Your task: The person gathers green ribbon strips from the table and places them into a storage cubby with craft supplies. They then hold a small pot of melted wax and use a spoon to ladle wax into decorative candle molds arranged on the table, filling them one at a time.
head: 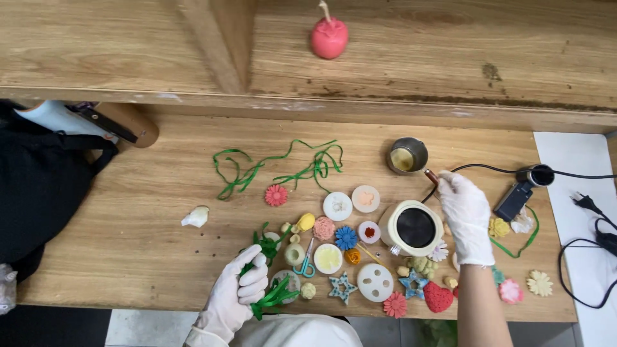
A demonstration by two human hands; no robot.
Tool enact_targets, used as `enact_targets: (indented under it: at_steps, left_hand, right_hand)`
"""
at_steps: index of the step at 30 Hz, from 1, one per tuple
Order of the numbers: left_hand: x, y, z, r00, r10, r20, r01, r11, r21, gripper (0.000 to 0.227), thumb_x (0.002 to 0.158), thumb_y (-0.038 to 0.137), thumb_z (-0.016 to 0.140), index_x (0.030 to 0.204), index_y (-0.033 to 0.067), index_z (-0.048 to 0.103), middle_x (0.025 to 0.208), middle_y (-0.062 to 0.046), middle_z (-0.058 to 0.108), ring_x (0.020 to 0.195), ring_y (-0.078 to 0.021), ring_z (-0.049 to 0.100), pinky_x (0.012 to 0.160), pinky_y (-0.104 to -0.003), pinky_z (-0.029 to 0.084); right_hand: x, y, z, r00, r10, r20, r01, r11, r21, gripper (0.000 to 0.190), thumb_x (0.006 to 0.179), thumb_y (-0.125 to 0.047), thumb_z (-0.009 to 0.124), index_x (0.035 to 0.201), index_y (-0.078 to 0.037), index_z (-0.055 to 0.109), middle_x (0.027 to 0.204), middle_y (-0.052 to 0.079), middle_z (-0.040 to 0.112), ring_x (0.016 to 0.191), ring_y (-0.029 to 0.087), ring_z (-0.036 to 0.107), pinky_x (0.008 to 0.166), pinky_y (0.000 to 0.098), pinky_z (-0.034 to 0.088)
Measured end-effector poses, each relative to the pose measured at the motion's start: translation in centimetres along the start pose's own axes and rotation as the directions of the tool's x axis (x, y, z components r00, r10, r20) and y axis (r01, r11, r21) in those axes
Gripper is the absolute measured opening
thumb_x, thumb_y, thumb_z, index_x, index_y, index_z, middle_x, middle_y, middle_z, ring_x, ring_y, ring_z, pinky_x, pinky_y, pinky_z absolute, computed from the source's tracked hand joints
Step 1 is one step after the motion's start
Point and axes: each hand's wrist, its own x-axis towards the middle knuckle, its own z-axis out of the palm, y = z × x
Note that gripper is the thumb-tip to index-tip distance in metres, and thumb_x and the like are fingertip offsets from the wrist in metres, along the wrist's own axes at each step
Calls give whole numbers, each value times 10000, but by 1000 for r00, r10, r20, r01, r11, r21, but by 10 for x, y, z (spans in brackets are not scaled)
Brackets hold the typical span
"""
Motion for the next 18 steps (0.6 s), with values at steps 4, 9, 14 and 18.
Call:
enact_targets:
  at_steps: [4, 9, 14, 18]
  left_hand:
    - [-13, 16, 0, 1000, 9, 26, -10, 998, 67, 308, 1013, 291, 558, 811, 61, 597, 482, 64, 284, 353, -63, 190, 329, -253, 132]
    - [-40, 39, -14, 998, 48, 31, -52, 985, 163, 329, 1015, 316, 557, 830, 49, 612, 473, 65, 293, 355, -65, 194, 342, -260, 140]
    - [-62, 58, -73, 992, 97, -76, -72, 958, 279, 363, 995, 363, 553, 820, 49, 605, 445, 38, 303, 336, -92, 202, 331, -286, 142]
    - [-58, 77, -101, 991, 78, -106, -49, 967, 249, 376, 968, 394, 549, 818, 54, 606, 425, 27, 301, 308, -109, 189, 311, -299, 134]
  right_hand:
    - [-41, -82, 26, 993, -87, 84, 59, 957, 285, 277, 987, -313, 640, 1217, -194, 737, 1084, 114, 761, 938, 279, 739, 861, 383, 565]
    - [-43, -185, 105, 912, -263, 316, 236, 964, 123, 265, 1005, -367, 614, 1172, -200, 733, 1131, 102, 739, 1029, 313, 702, 908, 417, 554]
    - [-5, -223, 248, 807, -564, 173, 573, 820, 0, 206, 862, -223, 682, 1057, -161, 712, 1008, 149, 690, 952, 351, 683, 767, 486, 553]
    - [4, -228, 299, 772, -620, 143, 634, 731, -253, 163, 837, -165, 677, 998, -160, 700, 973, 140, 663, 933, 336, 670, 696, 501, 545]
